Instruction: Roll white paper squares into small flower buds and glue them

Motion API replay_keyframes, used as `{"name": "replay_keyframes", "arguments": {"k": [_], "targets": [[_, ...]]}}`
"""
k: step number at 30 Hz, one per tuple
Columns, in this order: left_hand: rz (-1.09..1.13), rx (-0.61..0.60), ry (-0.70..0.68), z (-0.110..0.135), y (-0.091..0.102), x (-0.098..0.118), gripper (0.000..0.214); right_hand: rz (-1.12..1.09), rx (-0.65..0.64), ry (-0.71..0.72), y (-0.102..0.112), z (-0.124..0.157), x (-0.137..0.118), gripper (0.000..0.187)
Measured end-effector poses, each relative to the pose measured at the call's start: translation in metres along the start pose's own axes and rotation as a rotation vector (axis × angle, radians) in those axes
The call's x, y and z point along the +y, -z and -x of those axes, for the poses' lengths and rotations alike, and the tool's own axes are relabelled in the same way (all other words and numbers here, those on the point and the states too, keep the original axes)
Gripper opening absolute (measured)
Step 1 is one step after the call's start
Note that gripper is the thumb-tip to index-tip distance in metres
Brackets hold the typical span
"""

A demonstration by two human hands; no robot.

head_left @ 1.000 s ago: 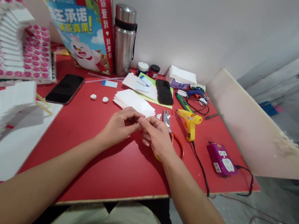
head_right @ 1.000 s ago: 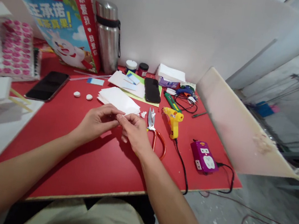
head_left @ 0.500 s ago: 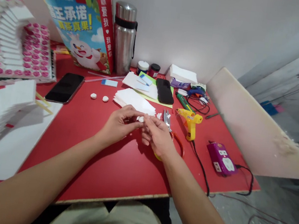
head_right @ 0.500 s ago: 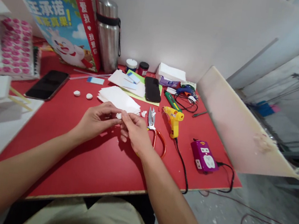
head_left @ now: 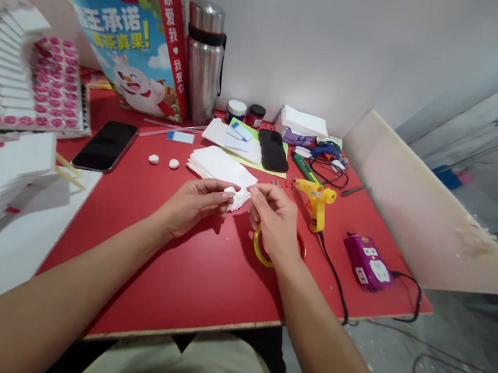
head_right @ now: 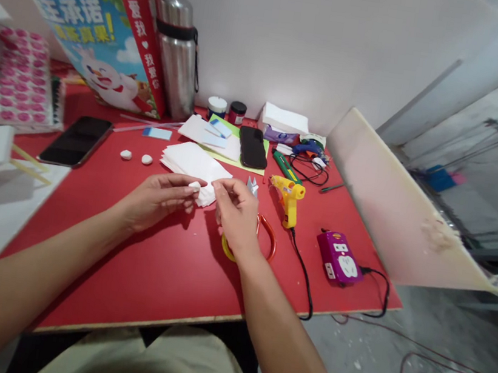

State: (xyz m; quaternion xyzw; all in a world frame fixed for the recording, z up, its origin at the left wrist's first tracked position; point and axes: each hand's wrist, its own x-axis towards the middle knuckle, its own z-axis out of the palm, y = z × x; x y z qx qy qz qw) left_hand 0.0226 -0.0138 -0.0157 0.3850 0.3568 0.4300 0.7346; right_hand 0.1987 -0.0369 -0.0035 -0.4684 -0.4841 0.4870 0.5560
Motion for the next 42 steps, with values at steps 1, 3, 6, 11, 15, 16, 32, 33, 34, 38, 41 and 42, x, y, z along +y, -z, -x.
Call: {"name": "replay_keyframes", "arguments": {"k": [1, 3, 6, 11, 15, 16, 32, 33, 34, 38, 41, 42], "targets": [[0.035, 0.008, 0.016, -0.001, 0.001, 0.000, 0.031, 0.038, 0.001, 0.024, 0.000, 0.000, -0.001, 0.018], [0.092, -0.003, 0.043, -0.003, 0.002, 0.001, 0.030, 0.096, -0.010, 0.036, -0.001, 0.002, -0.003, 0.015], [0.148, -0.049, 0.083, -0.004, 0.003, 0.002, 0.028, 0.142, -0.031, 0.030, -0.004, 0.003, -0.006, 0.015], [0.121, -0.068, 0.107, -0.004, 0.003, 0.002, 0.029, 0.201, -0.052, 0.041, -0.005, 0.004, -0.005, 0.015], [0.002, -0.073, 0.047, -0.001, 0.002, 0.000, 0.036, 0.255, -0.053, 0.045, -0.004, 0.003, -0.002, 0.013], [-0.034, -0.070, 0.022, 0.000, 0.001, 0.000, 0.037, 0.260, -0.056, 0.042, -0.004, 0.003, -0.001, 0.013], [-0.503, -0.024, -0.263, 0.001, 0.000, -0.005, 0.025, 0.136, -0.093, -0.117, -0.006, 0.000, 0.006, 0.022], [-0.534, -0.020, -0.273, 0.001, 0.000, -0.005, 0.024, 0.137, -0.095, -0.116, -0.006, 0.000, 0.007, 0.022], [-0.565, -0.016, -0.286, 0.002, -0.001, -0.005, 0.022, 0.140, -0.099, -0.117, -0.006, -0.001, 0.008, 0.022], [-0.706, -0.001, -0.361, 0.005, -0.002, -0.004, 0.017, 0.122, -0.115, -0.153, -0.007, -0.001, 0.010, 0.023], [-0.812, 0.022, -0.417, 0.006, -0.004, -0.003, 0.016, 0.073, -0.109, -0.177, -0.007, -0.002, 0.010, 0.025], [-0.823, 0.021, -0.428, 0.006, -0.004, -0.003, 0.017, 0.054, -0.107, -0.180, -0.007, -0.002, 0.010, 0.027]]}}
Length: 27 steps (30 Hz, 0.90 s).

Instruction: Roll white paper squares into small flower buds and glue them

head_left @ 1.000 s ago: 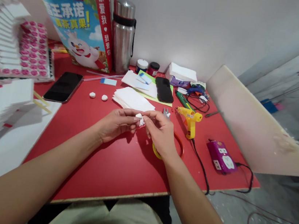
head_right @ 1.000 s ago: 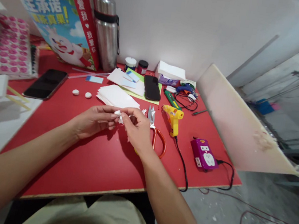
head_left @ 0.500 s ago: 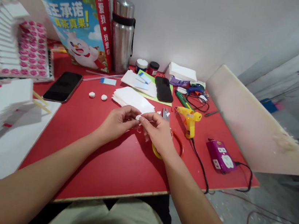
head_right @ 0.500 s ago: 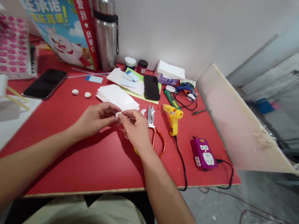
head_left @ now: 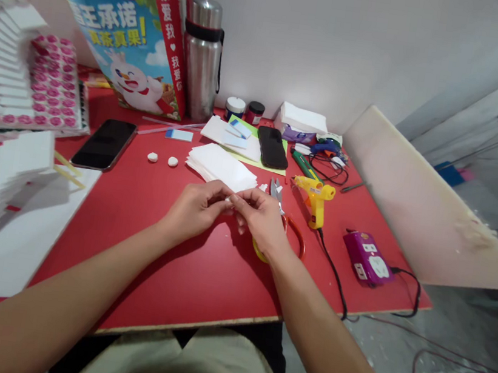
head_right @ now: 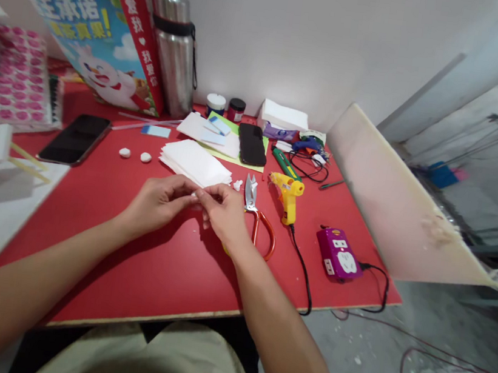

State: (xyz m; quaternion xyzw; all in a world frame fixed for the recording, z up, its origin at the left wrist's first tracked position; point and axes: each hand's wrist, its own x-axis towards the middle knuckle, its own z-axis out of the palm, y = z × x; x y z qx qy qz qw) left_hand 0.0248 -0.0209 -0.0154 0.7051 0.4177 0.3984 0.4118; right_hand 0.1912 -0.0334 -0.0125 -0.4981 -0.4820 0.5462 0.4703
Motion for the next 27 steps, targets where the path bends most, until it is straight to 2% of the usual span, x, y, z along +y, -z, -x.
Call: {"name": "replay_keyframes", "arguments": {"k": [5, 8, 11, 13, 15, 17, 18, 20, 22, 24, 27], "targets": [[0.009, -0.027, -0.025, -0.002, 0.004, -0.003, 0.027, -0.095, 0.013, -0.001, 0.005, -0.002, -0.005, 0.035], [0.075, -0.041, 0.028, -0.004, 0.010, -0.008, 0.030, -0.114, 0.067, 0.027, 0.005, -0.003, -0.007, 0.026], [0.144, -0.017, 0.081, -0.006, 0.018, -0.011, 0.031, -0.107, 0.069, 0.022, 0.003, -0.002, -0.007, 0.016], [0.025, 0.035, 0.062, -0.007, 0.028, -0.011, 0.031, -0.079, 0.068, 0.014, 0.002, -0.001, -0.006, 0.013], [-0.255, 0.168, -0.008, -0.009, 0.043, -0.011, 0.030, -0.050, 0.080, 0.012, 0.002, 0.000, -0.006, 0.011], [-0.481, 0.316, 0.016, -0.012, 0.062, -0.014, 0.026, -0.052, 0.107, 0.016, 0.004, 0.000, -0.007, 0.010], [-0.585, 0.334, 0.058, -0.013, 0.073, -0.016, 0.024, -0.072, 0.123, 0.018, 0.005, -0.001, -0.008, 0.009], [-0.777, 0.318, 0.156, -0.016, 0.092, -0.022, 0.022, -0.135, 0.151, 0.023, 0.007, -0.002, -0.009, 0.010], [-0.879, 0.230, 0.240, -0.018, 0.106, -0.026, 0.024, -0.182, 0.164, 0.028, 0.008, -0.002, -0.011, 0.013], [-0.866, 0.188, 0.280, -0.019, 0.113, -0.029, 0.020, -0.193, 0.166, 0.026, 0.007, -0.002, -0.012, 0.016], [-0.832, 0.150, 0.289, -0.019, 0.114, -0.033, 0.012, -0.179, 0.167, 0.008, 0.004, -0.001, -0.012, 0.022]]}}
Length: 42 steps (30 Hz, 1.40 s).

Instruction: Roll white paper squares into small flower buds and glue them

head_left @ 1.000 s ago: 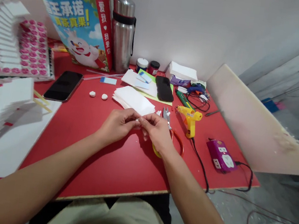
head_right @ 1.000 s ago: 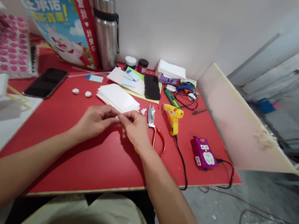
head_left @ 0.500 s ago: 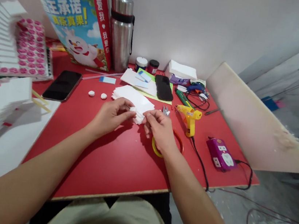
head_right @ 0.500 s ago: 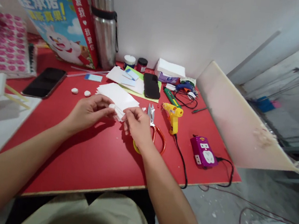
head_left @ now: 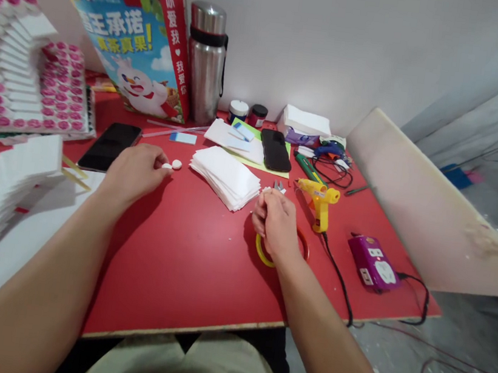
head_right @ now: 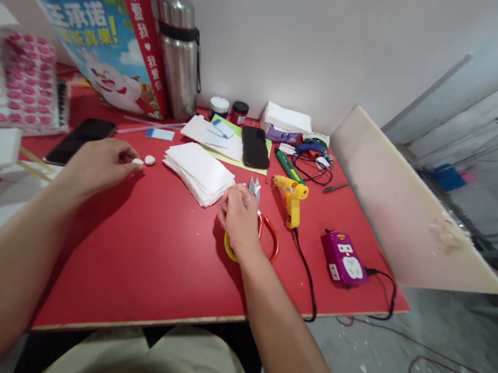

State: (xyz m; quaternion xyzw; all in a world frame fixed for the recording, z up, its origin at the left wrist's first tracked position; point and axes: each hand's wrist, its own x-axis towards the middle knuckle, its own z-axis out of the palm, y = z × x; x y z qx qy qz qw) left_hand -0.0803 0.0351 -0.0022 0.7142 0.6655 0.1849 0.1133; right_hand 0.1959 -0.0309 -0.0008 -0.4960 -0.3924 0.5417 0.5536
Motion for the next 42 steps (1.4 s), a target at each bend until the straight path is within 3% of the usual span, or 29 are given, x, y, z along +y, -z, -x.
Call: {"name": "replay_keyframes", "arguments": {"k": [5, 11, 12, 14, 16, 18, 20, 23, 27, 29, 30, 31, 33, 35, 37, 42], "targets": [[-0.012, -0.025, 0.002, -0.001, -0.006, -0.003, 0.010, 0.022, 0.015, 0.046, 0.001, 0.002, 0.002, 0.040], [0.038, -0.021, 0.040, 0.002, 0.008, -0.005, 0.028, 0.009, -0.023, 0.161, 0.006, 0.000, 0.005, 0.026], [0.090, 0.055, 0.064, 0.002, 0.011, -0.005, 0.032, 0.006, -0.019, 0.172, 0.006, 0.000, 0.006, 0.026], [0.265, 0.357, 0.131, 0.001, 0.014, -0.005, 0.032, 0.004, -0.009, 0.205, 0.006, -0.001, 0.007, 0.026], [0.404, 0.657, 0.131, -0.003, 0.012, -0.006, 0.028, 0.016, 0.007, 0.251, 0.007, -0.002, 0.008, 0.025], [0.502, 0.874, 0.099, -0.007, 0.008, -0.006, 0.025, 0.045, 0.033, 0.296, 0.008, -0.003, 0.008, 0.022], [0.570, 0.987, 0.077, -0.010, 0.003, -0.004, 0.026, 0.082, 0.079, 0.330, 0.011, -0.004, 0.008, 0.021], [0.589, 1.033, 0.060, -0.010, -0.002, 0.001, 0.025, 0.141, 0.174, 0.357, 0.017, -0.005, 0.000, 0.027], [0.549, 1.017, 0.083, -0.008, -0.006, 0.006, 0.023, 0.436, 0.236, 0.454, 0.026, -0.004, -0.026, 0.040], [0.538, 0.991, 0.087, -0.009, -0.009, 0.005, 0.023, 0.684, 0.226, 0.537, 0.027, -0.006, -0.043, 0.027], [0.534, 0.979, 0.089, -0.009, -0.010, 0.004, 0.022, 0.789, 0.185, 0.576, 0.025, -0.007, -0.051, 0.009], [0.531, 0.971, 0.090, -0.009, -0.011, 0.003, 0.023, 0.862, 0.147, 0.617, 0.023, -0.008, -0.057, 0.010], [0.520, 0.946, 0.096, -0.009, -0.012, 0.000, 0.023, 0.936, 0.105, 0.687, 0.013, -0.012, -0.062, 0.030], [0.473, 0.898, 0.114, -0.008, -0.008, -0.003, 0.024, 0.947, 0.091, 0.736, 0.001, -0.015, -0.059, 0.024], [0.349, 0.777, 0.150, -0.004, -0.001, -0.004, 0.023, 0.917, 0.072, 0.753, -0.010, -0.017, -0.047, 0.015], [-0.094, 0.179, 0.193, 0.004, 0.015, 0.000, 0.026, 0.846, 0.076, 0.697, -0.013, -0.023, -0.010, 0.015]]}}
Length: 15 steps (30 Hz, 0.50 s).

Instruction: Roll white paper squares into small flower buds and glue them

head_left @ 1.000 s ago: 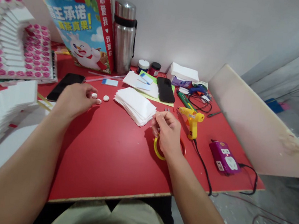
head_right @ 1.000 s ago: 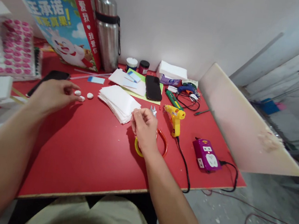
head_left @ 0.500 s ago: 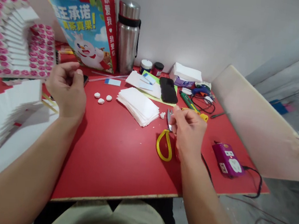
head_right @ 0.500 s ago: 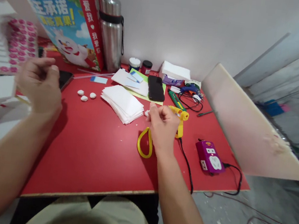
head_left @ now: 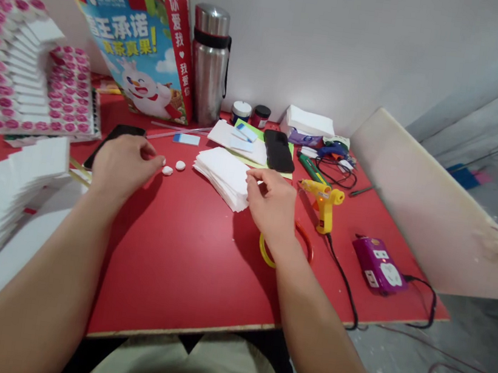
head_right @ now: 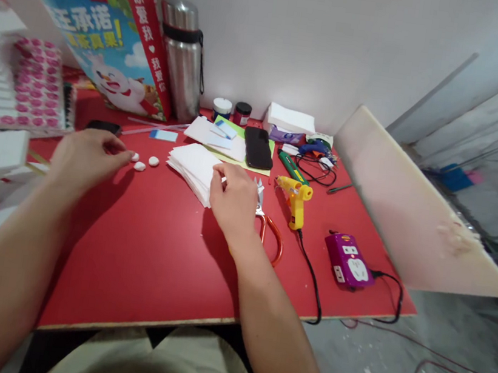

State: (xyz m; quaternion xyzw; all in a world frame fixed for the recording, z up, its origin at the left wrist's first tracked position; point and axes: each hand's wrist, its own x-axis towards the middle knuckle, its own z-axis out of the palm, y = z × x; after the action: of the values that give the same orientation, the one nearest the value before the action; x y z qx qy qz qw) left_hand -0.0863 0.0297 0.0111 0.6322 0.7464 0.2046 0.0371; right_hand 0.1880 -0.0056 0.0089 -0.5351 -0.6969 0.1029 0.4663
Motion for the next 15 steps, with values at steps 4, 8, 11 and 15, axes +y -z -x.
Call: {"name": "replay_keyframes", "arguments": {"k": [4, 8, 11, 15], "targets": [[-0.066, -0.169, -0.060, 0.000, -0.004, 0.001, 0.033, -0.024, 0.026, -0.069, 0.002, 0.002, 0.016, 0.015], [-0.095, -0.223, -0.114, -0.002, -0.012, -0.001, 0.034, -0.048, 0.058, -0.074, 0.005, -0.001, 0.017, 0.016], [-0.113, -0.235, -0.173, -0.002, -0.013, -0.002, 0.033, -0.048, 0.071, -0.065, 0.005, -0.001, 0.016, 0.016], [-0.108, -0.210, -0.186, 0.001, -0.009, 0.002, 0.027, -0.048, 0.090, -0.039, 0.005, -0.001, 0.017, 0.016]]}}
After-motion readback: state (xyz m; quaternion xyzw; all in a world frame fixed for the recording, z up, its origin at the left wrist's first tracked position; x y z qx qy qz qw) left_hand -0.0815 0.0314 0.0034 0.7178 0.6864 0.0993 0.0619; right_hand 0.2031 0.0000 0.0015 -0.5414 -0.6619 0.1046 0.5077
